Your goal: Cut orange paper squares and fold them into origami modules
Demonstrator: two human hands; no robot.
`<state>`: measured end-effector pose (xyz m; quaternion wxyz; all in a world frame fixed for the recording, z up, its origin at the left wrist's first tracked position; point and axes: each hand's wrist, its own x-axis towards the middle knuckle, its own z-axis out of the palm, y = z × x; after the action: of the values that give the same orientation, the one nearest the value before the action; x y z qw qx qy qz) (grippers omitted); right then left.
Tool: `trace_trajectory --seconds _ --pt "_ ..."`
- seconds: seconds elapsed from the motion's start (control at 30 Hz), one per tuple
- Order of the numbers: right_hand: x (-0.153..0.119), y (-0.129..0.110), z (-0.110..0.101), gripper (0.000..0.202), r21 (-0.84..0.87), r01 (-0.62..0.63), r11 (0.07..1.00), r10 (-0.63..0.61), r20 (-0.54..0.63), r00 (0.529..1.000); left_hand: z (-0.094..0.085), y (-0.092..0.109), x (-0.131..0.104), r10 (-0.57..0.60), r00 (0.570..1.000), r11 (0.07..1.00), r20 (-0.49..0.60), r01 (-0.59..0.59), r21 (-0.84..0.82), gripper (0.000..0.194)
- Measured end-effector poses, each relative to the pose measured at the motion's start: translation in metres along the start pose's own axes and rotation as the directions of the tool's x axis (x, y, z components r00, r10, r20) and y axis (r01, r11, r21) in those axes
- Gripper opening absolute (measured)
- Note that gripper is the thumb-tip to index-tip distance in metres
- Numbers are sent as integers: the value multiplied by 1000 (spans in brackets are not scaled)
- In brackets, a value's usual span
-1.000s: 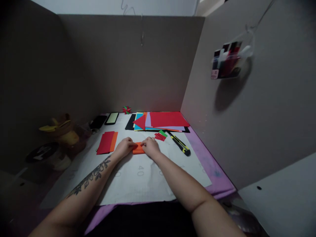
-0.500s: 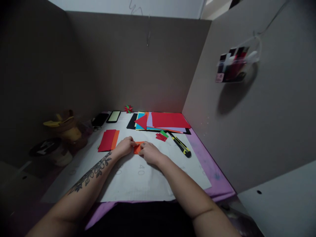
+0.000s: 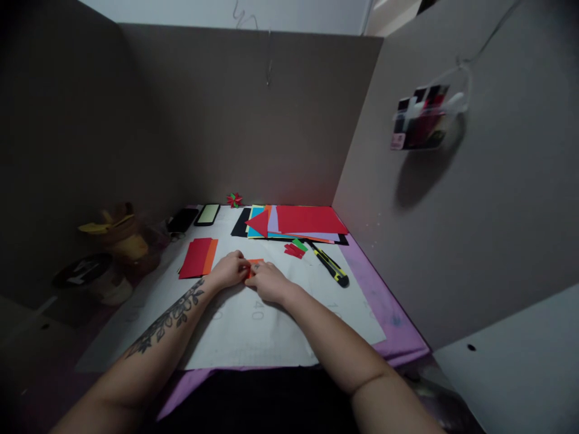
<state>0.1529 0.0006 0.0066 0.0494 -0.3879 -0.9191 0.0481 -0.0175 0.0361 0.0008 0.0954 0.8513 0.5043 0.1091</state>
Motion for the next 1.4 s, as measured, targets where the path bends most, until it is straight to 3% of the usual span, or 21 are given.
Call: trace_trajectory --seconds 0.3,0.4,0.53,0.6,0.77,0.97,1.1,1.23,1.4 --pt "-22 11 -20 19 -129 -227 965 243 132 961 0 2 -2 -12 999 1000 32 12 23 38" --pt "-26 12 -20 19 -124 -244 962 259 131 957 -1 0 -3 -20 998 999 67 18 30 48" --pt "-22 7 -12 25 -50 -294 955 293 -17 956 -3 -4 -4 3 995 1000 98 -5 26 55" --pt "-20 2 -8 27 2 -252 968 252 -41 967 -4 -4 -6 6 995 1000 103 -8 13 57" --pt "-18 -5 -3 27 6 -200 980 199 53 978 -5 -6 -6 14 993 1000 121 -15 7 58" --pt "-23 -6 -9 24 -69 -286 956 292 104 951 -4 -8 -9 27 994 999 104 -29 18 60" --pt "-24 -8 -14 23 -59 -379 923 384 152 911 -3 3 -11 -21 997 999 76 19 34 48" --pt "-24 -10 -17 23 -56 -419 906 422 160 892 3 15 -7 -50 999 992 -13 51 116 44" --pt "-26 -6 -11 26 -36 -413 910 414 117 903 4 11 -3 -38 998 990 53 30 134 48"
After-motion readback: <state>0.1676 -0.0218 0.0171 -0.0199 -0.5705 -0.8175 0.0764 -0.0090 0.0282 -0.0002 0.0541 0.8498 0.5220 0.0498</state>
